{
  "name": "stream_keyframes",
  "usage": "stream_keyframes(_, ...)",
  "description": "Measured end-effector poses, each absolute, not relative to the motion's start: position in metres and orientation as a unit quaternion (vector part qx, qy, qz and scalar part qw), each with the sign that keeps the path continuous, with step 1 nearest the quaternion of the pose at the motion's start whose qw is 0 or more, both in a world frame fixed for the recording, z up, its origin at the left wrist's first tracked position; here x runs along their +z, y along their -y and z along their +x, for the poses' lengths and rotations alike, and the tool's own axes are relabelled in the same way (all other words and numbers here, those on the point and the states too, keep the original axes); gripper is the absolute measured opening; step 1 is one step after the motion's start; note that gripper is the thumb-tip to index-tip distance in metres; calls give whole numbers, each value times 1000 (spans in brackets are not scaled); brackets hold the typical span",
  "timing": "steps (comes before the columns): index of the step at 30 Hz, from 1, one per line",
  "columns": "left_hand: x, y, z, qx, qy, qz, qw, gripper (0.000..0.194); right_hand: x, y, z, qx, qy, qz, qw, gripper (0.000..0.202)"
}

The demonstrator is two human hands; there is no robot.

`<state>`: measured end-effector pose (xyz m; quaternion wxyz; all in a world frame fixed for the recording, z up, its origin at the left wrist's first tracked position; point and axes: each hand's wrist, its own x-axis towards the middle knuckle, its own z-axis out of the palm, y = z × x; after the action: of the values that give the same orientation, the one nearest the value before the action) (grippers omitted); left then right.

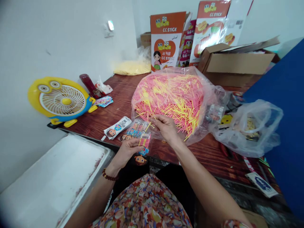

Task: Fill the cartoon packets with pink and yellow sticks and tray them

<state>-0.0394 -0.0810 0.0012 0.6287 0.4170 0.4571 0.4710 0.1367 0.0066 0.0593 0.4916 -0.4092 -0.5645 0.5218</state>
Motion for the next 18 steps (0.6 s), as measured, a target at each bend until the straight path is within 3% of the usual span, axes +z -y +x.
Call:
stream_keyframes(13, -1, 80, -39, 465, -457, 398, 645, 34, 46, -5, 128, 531, 585, -390, 472, 27)
stream_keyframes(18, 0, 81, -39, 463, -456, 393, 651, 35, 45, -11, 142, 481, 701, -359, 385, 20)
